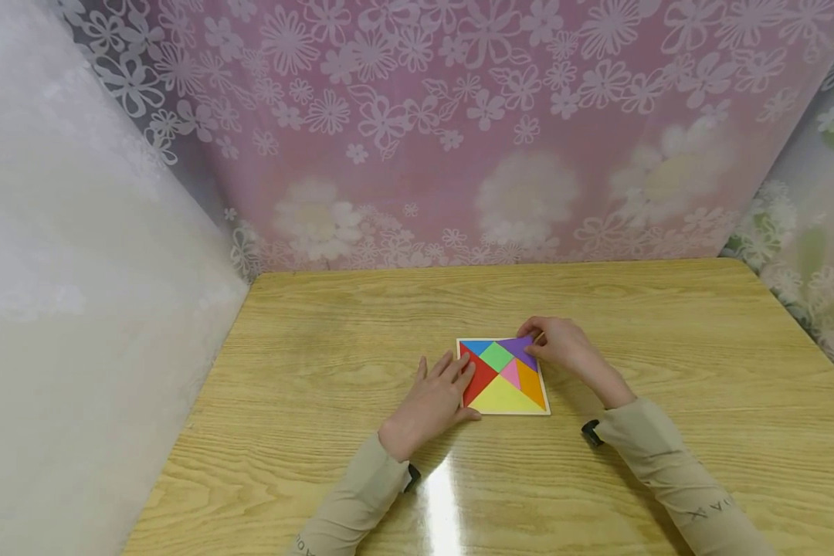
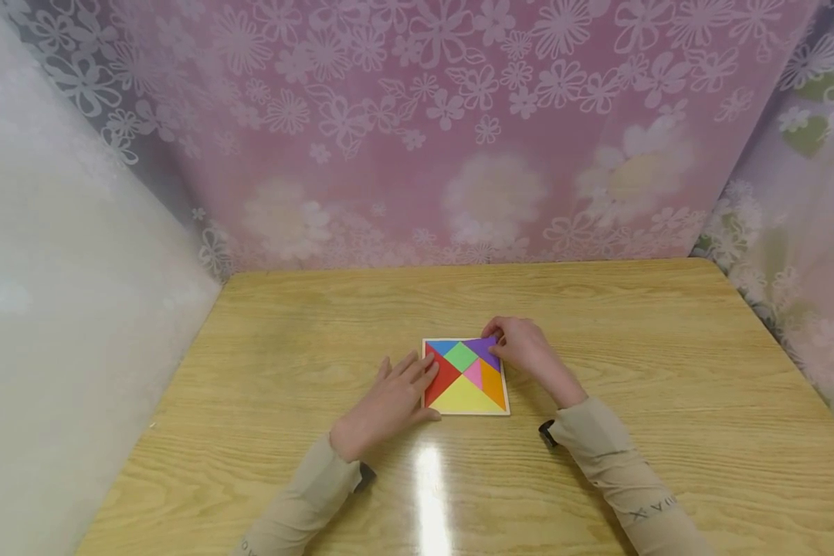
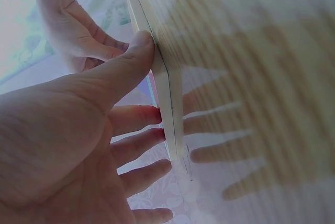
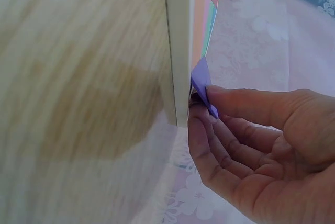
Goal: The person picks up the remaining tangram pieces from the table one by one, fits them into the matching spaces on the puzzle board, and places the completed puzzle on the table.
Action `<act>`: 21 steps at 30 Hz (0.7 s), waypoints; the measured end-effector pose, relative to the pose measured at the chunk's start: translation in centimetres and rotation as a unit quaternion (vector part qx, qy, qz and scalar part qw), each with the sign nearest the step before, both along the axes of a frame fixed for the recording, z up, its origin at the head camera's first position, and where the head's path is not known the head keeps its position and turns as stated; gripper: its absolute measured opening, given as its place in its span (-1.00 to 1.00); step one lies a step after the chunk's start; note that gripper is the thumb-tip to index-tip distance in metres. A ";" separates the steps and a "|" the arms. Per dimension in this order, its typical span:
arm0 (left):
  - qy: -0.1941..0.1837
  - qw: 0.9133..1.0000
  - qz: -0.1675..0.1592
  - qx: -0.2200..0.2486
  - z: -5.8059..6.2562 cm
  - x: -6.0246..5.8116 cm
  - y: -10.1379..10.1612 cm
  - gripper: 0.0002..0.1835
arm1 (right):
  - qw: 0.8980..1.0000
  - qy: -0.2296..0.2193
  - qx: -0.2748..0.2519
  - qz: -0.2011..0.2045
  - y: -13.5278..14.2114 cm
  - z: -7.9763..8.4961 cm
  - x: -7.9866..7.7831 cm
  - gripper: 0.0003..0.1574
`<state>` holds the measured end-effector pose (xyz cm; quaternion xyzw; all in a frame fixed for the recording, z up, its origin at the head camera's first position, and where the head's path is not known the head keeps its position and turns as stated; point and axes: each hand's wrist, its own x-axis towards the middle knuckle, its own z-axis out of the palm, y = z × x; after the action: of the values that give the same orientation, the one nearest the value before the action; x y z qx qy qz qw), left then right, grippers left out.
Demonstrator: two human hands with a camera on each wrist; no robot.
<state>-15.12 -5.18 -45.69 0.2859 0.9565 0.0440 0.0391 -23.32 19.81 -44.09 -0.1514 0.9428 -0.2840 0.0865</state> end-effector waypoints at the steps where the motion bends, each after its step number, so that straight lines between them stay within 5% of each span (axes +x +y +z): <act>1: 0.000 1.000 0.000 0.000 0.0 0.0 0.0 -0.16 | 1.000 -0.003 0.002 -0.003 -0.1 0.0 0.0 -0.79; 21: -0.006 1.000 0.000 -0.001 0.0 0.1 0.0 -0.16 | 0.999 0.018 0.046 0.021 -0.1 0.2 -0.3 -0.78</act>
<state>-15.03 -5.16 -45.64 0.2857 0.9562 0.0445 0.0453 -23.62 19.72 -43.85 -0.1719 0.9531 -0.2352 0.0822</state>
